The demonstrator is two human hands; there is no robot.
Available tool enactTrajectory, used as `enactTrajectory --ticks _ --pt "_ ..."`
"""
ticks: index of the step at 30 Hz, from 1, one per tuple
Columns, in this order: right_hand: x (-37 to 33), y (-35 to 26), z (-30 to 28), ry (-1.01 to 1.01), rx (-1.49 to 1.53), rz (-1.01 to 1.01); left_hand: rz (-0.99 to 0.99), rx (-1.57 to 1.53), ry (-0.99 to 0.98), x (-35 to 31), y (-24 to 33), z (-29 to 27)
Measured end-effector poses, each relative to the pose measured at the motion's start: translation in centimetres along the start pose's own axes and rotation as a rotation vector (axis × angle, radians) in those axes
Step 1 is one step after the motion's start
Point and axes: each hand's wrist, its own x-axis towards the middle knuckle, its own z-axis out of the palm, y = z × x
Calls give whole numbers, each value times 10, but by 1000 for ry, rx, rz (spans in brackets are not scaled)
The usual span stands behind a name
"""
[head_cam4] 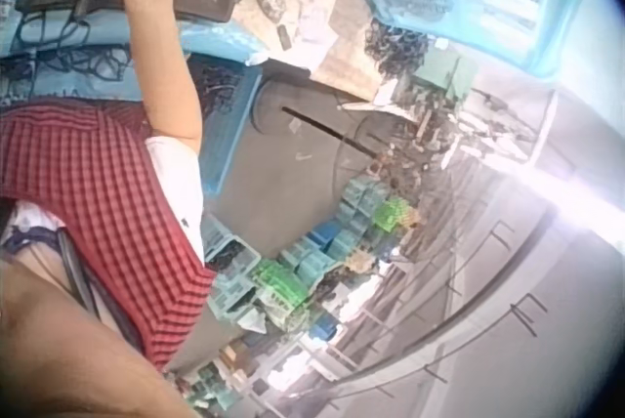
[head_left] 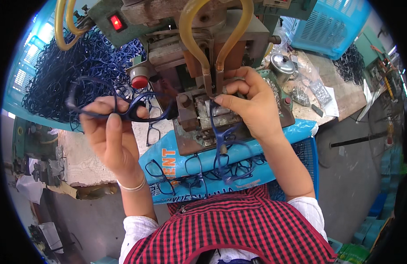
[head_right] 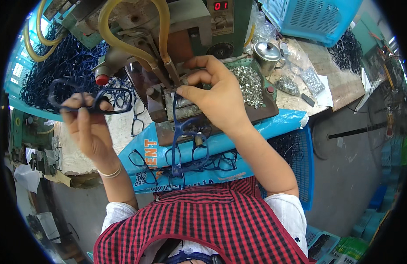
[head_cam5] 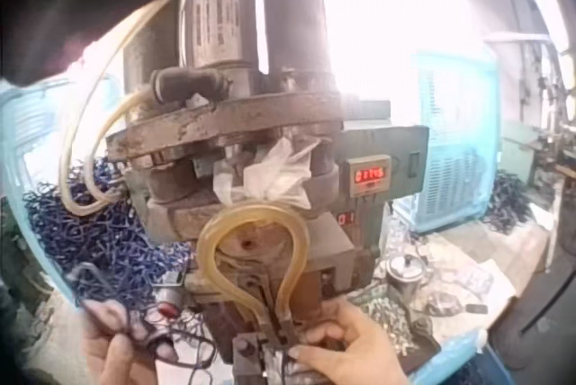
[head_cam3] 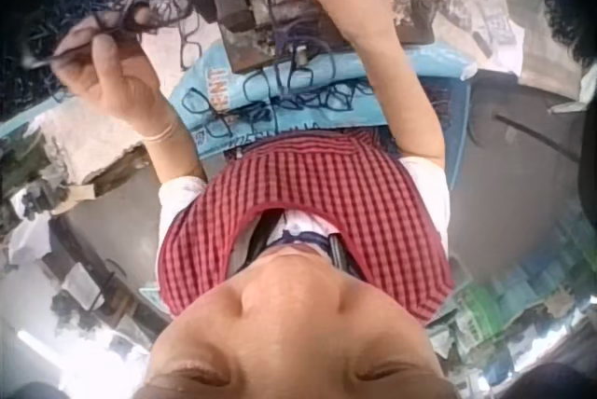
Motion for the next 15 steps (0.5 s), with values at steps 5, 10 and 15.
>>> enactTrajectory --ticks 5,10,15 --pt "-9 10 21 69 316 49 210 304 -21 21 -15 19" --pt "-10 3 31 164 141 -74 208 238 -32 22 -16 15" --pt "-15 -7 29 206 -251 -242 212 254 -76 22 -12 21"
